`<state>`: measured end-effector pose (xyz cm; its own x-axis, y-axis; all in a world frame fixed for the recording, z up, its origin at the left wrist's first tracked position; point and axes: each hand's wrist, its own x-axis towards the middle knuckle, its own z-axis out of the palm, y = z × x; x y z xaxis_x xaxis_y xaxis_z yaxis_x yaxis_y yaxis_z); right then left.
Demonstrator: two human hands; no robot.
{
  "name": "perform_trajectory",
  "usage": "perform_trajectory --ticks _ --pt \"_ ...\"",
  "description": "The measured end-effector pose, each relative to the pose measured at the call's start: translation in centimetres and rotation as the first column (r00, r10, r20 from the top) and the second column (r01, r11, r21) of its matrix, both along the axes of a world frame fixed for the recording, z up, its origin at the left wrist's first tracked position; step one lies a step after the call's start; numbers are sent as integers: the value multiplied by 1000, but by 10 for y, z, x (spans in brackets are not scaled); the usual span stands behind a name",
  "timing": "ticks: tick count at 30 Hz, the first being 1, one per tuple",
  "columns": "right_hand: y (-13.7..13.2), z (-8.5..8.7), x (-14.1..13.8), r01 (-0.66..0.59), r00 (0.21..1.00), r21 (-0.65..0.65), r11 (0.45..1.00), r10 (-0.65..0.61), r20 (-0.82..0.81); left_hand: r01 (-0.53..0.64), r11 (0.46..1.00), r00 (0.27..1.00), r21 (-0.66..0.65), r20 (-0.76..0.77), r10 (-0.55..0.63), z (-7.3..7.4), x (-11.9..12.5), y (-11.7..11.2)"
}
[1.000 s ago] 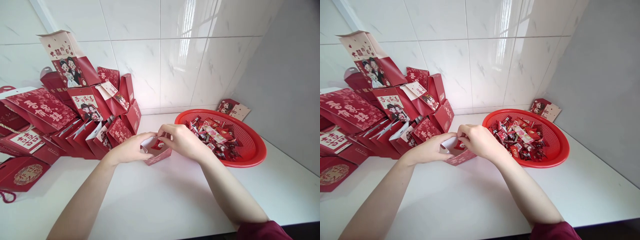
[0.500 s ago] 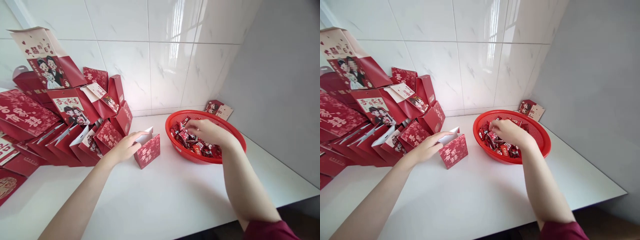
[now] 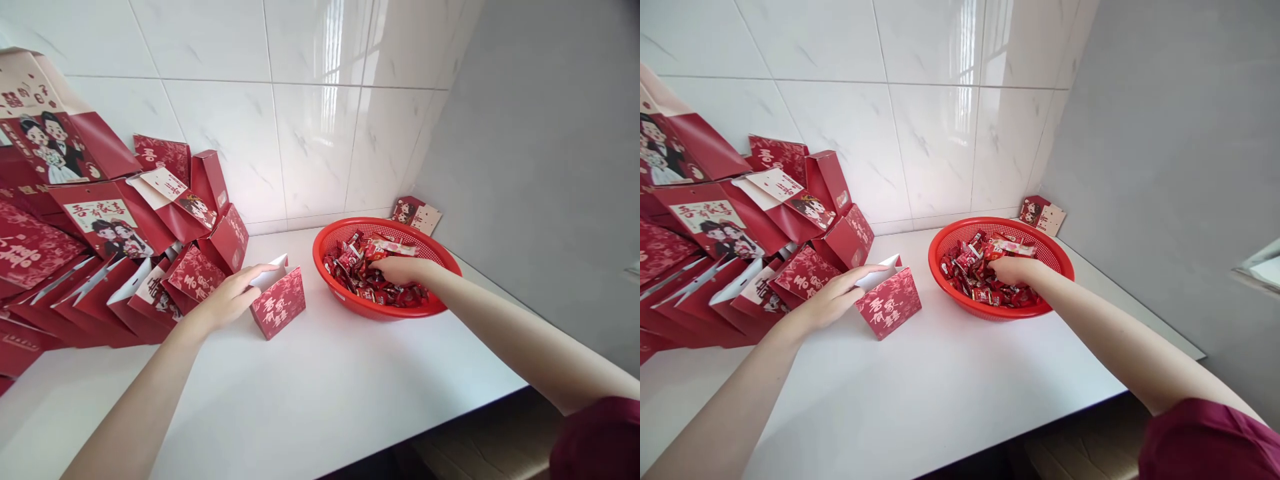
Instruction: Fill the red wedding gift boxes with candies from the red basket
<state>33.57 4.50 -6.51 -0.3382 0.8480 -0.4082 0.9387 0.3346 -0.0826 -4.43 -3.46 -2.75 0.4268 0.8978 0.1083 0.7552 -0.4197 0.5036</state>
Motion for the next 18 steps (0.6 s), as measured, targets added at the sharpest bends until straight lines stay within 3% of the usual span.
perform_trajectory --ticks 8,18 --pt "16 -18 -5 -31 997 -20 999 33 74 -2 1000 1000 -1 1 2 1 1 -1" --pt "17 -26 -3 -146 989 -266 953 144 -30 21 1000 1000 -8 9 -21 2 2 -2"
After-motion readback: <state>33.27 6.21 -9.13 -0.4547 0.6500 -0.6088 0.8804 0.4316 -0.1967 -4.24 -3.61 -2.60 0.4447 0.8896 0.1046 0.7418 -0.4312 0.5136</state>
